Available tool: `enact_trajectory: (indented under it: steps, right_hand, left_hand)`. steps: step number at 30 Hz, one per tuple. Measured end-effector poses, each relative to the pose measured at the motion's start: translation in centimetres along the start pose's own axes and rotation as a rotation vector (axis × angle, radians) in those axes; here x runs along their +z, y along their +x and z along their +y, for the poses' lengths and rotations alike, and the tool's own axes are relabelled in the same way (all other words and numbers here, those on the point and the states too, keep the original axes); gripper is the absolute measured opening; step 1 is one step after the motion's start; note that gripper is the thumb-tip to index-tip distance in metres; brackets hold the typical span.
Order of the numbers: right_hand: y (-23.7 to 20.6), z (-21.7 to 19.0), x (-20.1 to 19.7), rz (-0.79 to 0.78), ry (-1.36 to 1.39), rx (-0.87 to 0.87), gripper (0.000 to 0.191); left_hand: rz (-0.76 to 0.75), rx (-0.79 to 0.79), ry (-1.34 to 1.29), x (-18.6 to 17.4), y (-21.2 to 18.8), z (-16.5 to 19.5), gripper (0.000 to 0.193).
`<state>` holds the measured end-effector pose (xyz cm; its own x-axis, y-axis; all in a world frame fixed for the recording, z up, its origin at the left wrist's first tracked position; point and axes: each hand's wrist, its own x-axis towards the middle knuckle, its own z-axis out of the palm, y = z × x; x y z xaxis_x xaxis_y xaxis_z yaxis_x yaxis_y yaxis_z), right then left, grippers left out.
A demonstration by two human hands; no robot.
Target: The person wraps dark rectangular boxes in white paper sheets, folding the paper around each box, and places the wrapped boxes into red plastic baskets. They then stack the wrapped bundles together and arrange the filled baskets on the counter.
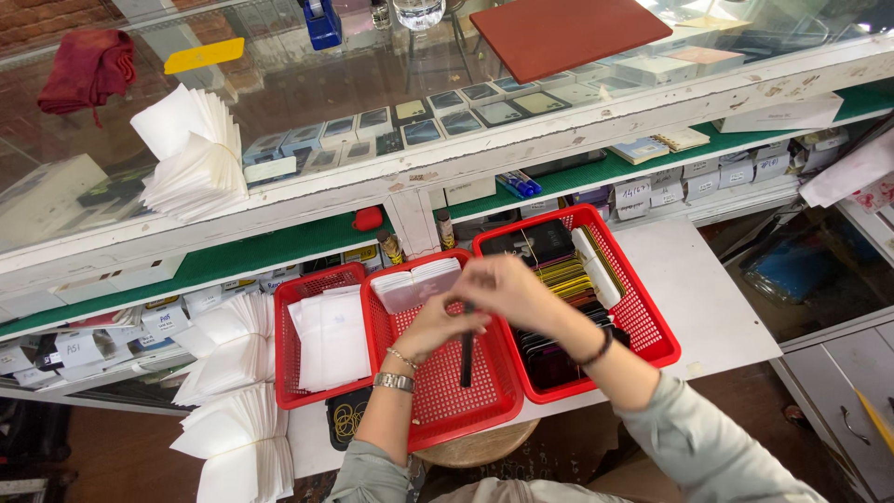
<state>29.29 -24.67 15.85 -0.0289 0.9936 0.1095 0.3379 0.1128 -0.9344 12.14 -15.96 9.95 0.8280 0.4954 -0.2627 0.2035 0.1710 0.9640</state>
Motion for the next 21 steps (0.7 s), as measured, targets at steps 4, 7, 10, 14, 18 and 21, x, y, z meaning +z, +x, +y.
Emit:
enact_trajectory:
  steps: [4,7,10,14,18,21]
  right_hand:
    - [-3.8,-0.6,2.3,-0.032,0.012,0.081,0.022]
    - [-4.4,1.1,1.7,0.017,0.22,0.171,0.024]
    - [-4.0,2.6,0.7,0.182,0.301,0.193,0.025]
    - [-4.0,3.1,-0.3,0.199,0.387,0.196,0.05]
    - [-4.2,3.4,-1.5,-0.025,0.545,0.293,0.037]
    - [-4.2,4.3,-2.3,0.051,0.543,0.318,0.038]
  left_hand:
    - [0.19,-0.012,-0.207,-1.9,-0.4,-0.8,0.061]
    - [0.083,0.106,-0.116,-1.8,-1.1,-1.6,0.065]
    - [-0.136,0.2,-0.302,-0.8,-1.3,-2.4,0.066]
    - [-0.265,0.069,-0.348,-0.5,-0.4,-3.3,0.066]
    - [-0.427,0.091,-0.461,-1.2,0.6,-3.8,0.068]
    - [-0.414,0.061,-0.62,-0.8,1.1,-3.8,0.07]
